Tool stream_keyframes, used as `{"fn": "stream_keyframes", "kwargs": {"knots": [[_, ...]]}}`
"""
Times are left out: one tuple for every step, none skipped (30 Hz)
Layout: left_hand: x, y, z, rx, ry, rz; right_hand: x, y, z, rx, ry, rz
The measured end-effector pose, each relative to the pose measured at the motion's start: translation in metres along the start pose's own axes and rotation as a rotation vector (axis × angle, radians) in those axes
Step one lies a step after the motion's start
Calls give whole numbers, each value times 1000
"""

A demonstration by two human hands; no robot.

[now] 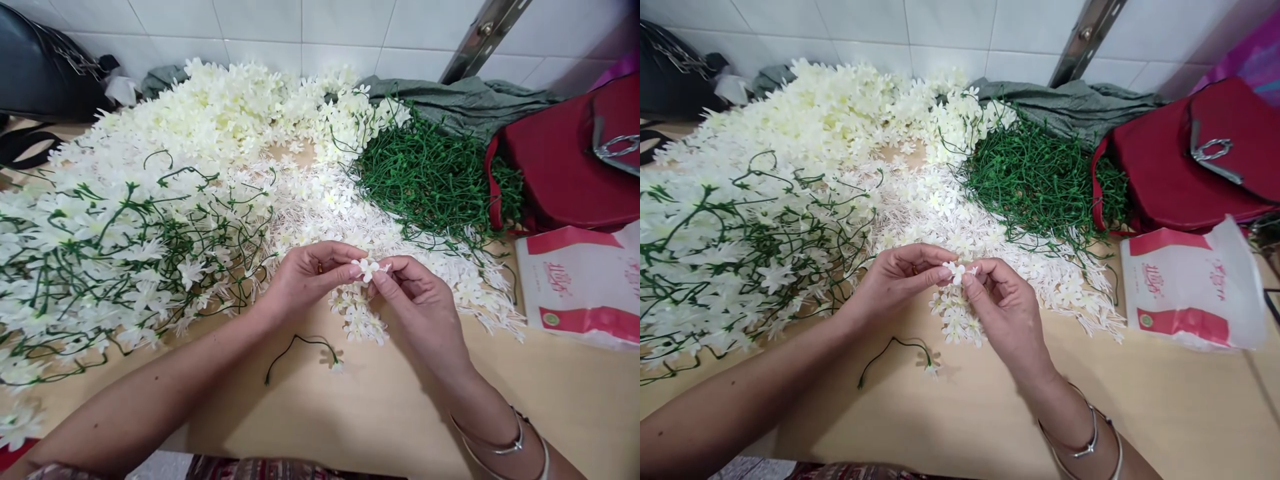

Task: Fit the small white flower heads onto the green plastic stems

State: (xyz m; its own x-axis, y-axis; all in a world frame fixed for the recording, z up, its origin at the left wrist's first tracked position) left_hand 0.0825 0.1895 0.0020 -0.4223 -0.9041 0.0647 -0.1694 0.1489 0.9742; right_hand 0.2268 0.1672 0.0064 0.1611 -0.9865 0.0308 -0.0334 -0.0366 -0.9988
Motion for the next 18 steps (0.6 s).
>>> {"fn": "stream_keyframes", "kwargs": {"knots": [[-1, -2, 1, 17, 2, 15, 0, 1, 0, -2, -3, -9], [-1, -3, 1, 31, 4, 27, 0, 1, 0, -3, -2, -15], [-1, -4, 2, 42, 9, 31, 0, 2, 0, -4, 2, -16], [-2, -4, 3, 48, 13, 29, 0, 1, 1, -2, 10, -13], [-2, -3, 3, 49, 17, 25, 0, 1, 1, 2, 17, -7], [-2, -2, 3, 45, 20, 18, 1, 1, 1, 8, 26, 0], [-1, -1, 3, 37, 25, 12, 1, 0, 1, 15, 33, 6], [-1, 0, 4, 27, 32, 9, 2, -1, 0, 22, 37, 12], [0, 0, 5, 12, 41, 9, 2, -1, 0, 30, 43, 19], [1, 1, 5, -7, 49, 11, 3, -2, 1, 38, 50, 27], [1, 1, 6, -30, 57, 12, 3, -3, 1, 50, 58, 36], [2, 1, 7, -61, 63, 9, 4, -5, 2, 64, 70, 48], [2, 2, 8, -96, 69, -1, 5, -6, 4, 81, 82, 62], [3, 4, 9, -134, 73, -18, 6, -7, 6, 103, 95, 79], [4, 7, 9, -176, 76, -40, 6, -9, 7, 131, 104, 98], [5, 10, 8, -221, 77, -60, 7, -11, 8, 167, 110, 124], [5, 12, 7, -267, 78, -73, 8, -14, 8, 213, 114, 162], [6, 14, 6, -307, 77, -74, 9, -19, 7, 269, 111, 207]]}}
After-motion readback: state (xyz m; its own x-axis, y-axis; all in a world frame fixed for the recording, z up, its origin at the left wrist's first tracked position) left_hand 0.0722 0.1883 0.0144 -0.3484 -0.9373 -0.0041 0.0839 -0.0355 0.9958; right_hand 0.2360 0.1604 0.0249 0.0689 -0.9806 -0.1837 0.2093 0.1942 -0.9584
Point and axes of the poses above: each hand's wrist, its own x-axis away from the middle knuckle, its own z-axis out of the back of the hand, y = z × x, the point moved 10 cm from there along -x, towards the middle knuckle, and after that the axes turned 7 degrees about -y, right-handed, at the moved point
